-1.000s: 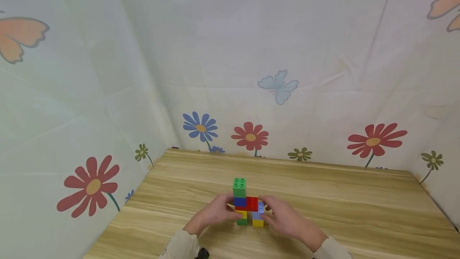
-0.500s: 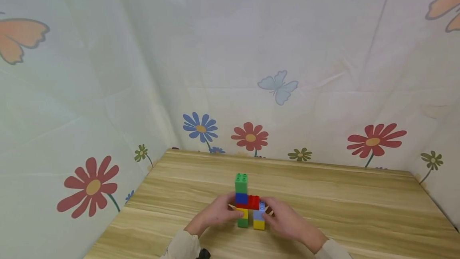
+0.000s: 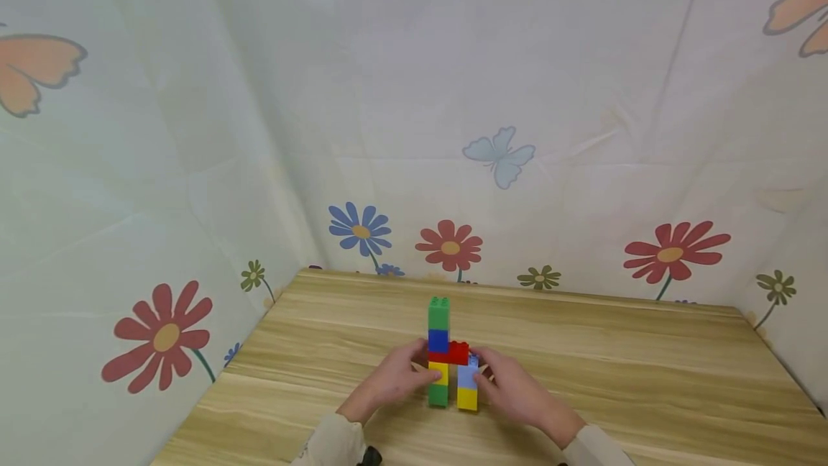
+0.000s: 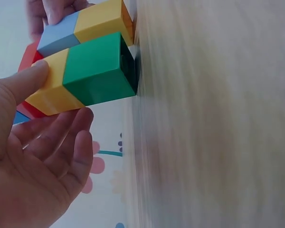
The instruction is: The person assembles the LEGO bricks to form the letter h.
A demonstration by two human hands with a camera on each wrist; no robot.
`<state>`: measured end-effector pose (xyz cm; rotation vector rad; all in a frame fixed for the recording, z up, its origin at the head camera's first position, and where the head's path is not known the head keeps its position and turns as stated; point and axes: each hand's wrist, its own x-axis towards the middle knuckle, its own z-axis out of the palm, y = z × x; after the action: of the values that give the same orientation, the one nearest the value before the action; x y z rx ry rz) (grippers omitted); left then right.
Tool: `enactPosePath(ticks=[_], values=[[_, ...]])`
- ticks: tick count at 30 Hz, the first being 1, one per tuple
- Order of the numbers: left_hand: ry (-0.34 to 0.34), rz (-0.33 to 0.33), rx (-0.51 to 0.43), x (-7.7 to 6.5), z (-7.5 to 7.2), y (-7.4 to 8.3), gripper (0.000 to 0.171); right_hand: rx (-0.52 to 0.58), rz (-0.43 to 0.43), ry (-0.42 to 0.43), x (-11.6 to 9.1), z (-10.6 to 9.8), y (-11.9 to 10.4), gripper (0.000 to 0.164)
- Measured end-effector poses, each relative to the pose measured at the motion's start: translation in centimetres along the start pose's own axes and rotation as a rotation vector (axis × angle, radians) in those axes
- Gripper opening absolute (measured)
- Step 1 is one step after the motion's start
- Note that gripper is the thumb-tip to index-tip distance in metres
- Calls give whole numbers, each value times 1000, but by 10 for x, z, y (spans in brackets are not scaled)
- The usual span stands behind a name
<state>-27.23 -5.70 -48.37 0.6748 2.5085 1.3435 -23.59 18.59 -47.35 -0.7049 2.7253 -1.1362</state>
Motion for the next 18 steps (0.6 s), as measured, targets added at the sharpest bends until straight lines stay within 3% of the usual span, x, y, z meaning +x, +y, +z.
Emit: enactPosePath(ticks=[18], values=[[62, -54, 50, 3, 7, 3, 50, -47, 32, 74, 5, 3, 0, 46]])
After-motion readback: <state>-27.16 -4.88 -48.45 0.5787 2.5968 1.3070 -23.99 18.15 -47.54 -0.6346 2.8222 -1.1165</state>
